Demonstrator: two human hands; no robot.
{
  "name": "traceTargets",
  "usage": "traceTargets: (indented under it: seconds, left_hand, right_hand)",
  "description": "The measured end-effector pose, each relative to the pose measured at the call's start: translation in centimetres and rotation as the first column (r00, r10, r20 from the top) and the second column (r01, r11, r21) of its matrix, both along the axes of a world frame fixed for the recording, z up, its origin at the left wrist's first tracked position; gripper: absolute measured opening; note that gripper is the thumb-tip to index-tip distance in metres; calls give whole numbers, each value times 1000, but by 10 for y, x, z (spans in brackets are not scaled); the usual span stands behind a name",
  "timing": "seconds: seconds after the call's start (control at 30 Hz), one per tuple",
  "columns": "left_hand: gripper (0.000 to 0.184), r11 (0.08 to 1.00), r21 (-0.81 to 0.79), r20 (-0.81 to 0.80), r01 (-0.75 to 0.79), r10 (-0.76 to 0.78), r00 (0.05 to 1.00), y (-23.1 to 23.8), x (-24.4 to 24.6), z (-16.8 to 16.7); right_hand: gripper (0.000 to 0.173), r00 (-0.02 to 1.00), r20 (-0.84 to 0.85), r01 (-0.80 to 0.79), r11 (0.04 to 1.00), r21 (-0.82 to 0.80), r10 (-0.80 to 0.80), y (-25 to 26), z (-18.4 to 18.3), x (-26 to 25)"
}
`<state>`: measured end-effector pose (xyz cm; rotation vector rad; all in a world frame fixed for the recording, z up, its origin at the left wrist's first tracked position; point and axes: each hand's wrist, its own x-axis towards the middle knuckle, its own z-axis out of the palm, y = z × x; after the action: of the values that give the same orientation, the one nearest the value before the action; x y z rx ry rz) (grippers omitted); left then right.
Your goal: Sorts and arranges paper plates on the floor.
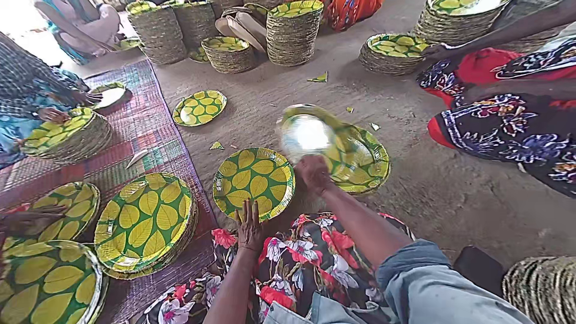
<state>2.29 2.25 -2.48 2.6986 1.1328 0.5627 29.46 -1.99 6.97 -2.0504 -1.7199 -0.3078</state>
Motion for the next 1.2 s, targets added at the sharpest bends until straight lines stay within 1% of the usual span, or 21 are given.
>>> traceTargets:
  seconds: [0.07, 0.13, 0.2, 0.23, 0.27, 0.33, 0.37, 0.43, 0.5, 0.57, 0.7, 0.73, 0.8, 0.83, 0.87, 0.93, 0.97, 1.0, 1.07, 1.1, 1.2]
  left_hand:
    - [72, 989, 126, 121, -73, 58, 991, -3, 0, -1]
    - [70, 984, 153, 144, -95, 72, 987, -7, -1, 1]
    - [60, 1000, -5, -23, -29, 29, 999, -5, -2, 6]
    - [56, 990, -140, -162, 1, -24, 987, -2, -1, 7]
    - [55, 970, -244, -271, 14, -82, 959, 1, 0, 5]
    - [54, 954, -298, -329, 12, -115, 937, 2, 4, 3]
    - [53, 954, -301, -337, 4, -111, 935, 3, 5, 5]
    - [53, 955, -297, -352, 2, -111, 929, 5, 7, 6]
    - [54, 956, -294, -346, 11, -117, 931, 2, 6, 4]
    - [54, 959, -282, -333, 13, -111, 936, 4, 6, 5]
    - [52, 957, -290, -289, 36, -123, 949, 3, 5, 2]
    - [52, 960, -277, -276, 42, -121, 953, 3, 5, 0]
    - [55, 971, -237, -238, 24, -82, 968, 6, 6, -1]
    - [59, 979, -205, -178, -7, -30, 984, 7, 6, -2]
    - [64, 983, -172, -83, -68, 54, 995, 7, 5, -5]
    - [70, 950, -156, 184, -272, 298, 937, 13, 1, -12]
    - [69, 899, -253, 308, -359, 426, 850, 20, 0, -10]
    - [66, 830, -401, 404, -388, 540, 738, 26, -2, -7]
    - [59, 671, -671, 484, -316, 718, 500, 37, -3, -1]
    - [60, 609, -742, 449, -281, 763, 466, 40, -4, 2]
    - [72, 474, -849, 276, -234, 775, 569, 33, -6, 6]
  right_hand:
    - [21, 956, -48, -292, 940, -177, 288, 1, -7, -25]
    - [25, 871, -142, -485, 782, -391, 470, 4, -17, -45]
    - [36, 832, -240, -541, 633, -554, 500, 11, -24, -47]
    - [44, 859, -269, -504, 622, -600, 436, 11, -24, -44]
    - [50, 903, -269, -429, 689, -584, 334, 10, -24, -37]
    - [52, 977, -211, -136, 857, -496, 33, 9, -21, -18]
    - [55, 968, -204, 34, 878, -477, -148, 12, -17, -10]
    - [48, 900, -183, 245, 805, -540, -396, 13, -17, 6]
    - [32, 855, -134, 301, 691, -657, -501, 8, -18, 11]
    - [31, 850, -143, 294, 682, -670, -507, 10, -12, 13]
    - [40, 861, -190, 294, 765, -573, -472, 7, -10, 23]
    - [40, 878, -175, 311, 808, -500, -446, 6, -8, 25]
    - [34, 938, -104, 300, 926, -230, -330, 11, -7, 26]
    - [31, 968, -74, 234, 967, -103, -242, 13, -5, 24]
    - [28, 990, -62, 127, 991, -39, -129, 14, -5, 15]
    - [26, 986, -91, -145, 985, -89, 137, 11, -8, -14]
    - [27, 957, -132, -282, 940, -194, 260, 11, -12, -29]
    - [30, 925, -175, -380, 856, -351, 338, 13, -18, -42]
    - [33, 893, -272, -444, 604, -662, 359, 19, -31, -55]
    - [36, 896, -304, -438, 526, -729, 325, 21, -35, -55]
    - [46, 930, -282, -362, 448, -817, 238, 16, -28, -47]
